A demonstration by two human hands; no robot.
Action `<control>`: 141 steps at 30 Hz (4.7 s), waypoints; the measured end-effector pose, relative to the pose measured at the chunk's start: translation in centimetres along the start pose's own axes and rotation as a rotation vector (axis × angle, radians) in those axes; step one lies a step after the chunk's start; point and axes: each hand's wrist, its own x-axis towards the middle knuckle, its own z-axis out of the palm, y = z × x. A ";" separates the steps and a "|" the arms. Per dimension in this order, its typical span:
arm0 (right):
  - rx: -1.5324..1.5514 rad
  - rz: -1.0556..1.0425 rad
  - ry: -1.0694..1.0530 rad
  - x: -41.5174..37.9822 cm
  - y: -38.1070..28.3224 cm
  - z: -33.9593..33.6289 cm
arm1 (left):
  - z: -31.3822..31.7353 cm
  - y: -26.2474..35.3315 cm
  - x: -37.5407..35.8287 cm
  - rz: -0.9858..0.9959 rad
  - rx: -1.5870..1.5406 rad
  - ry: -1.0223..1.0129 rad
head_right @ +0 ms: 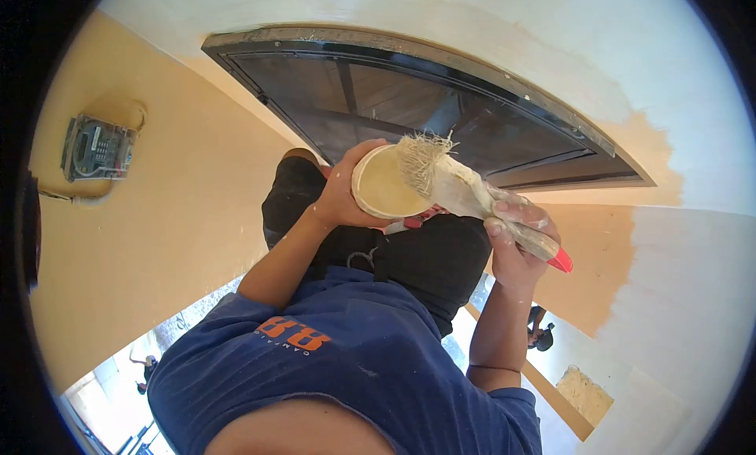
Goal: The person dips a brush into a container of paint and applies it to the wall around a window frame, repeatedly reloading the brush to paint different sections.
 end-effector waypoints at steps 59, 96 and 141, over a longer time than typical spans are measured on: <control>-0.332 -0.183 0.874 10.3 14.1 -29.0 | 8.6 1.5 4.4 0.079 -0.070 -0.405; -0.684 -0.426 0.918 10.4 15.7 -22.2 | 8.5 1.0 7.4 0.081 -0.020 -0.498; -0.547 -0.347 1.322 8.9 14.9 -35.6 | 13.1 6.0 10.7 -0.090 -0.168 -0.296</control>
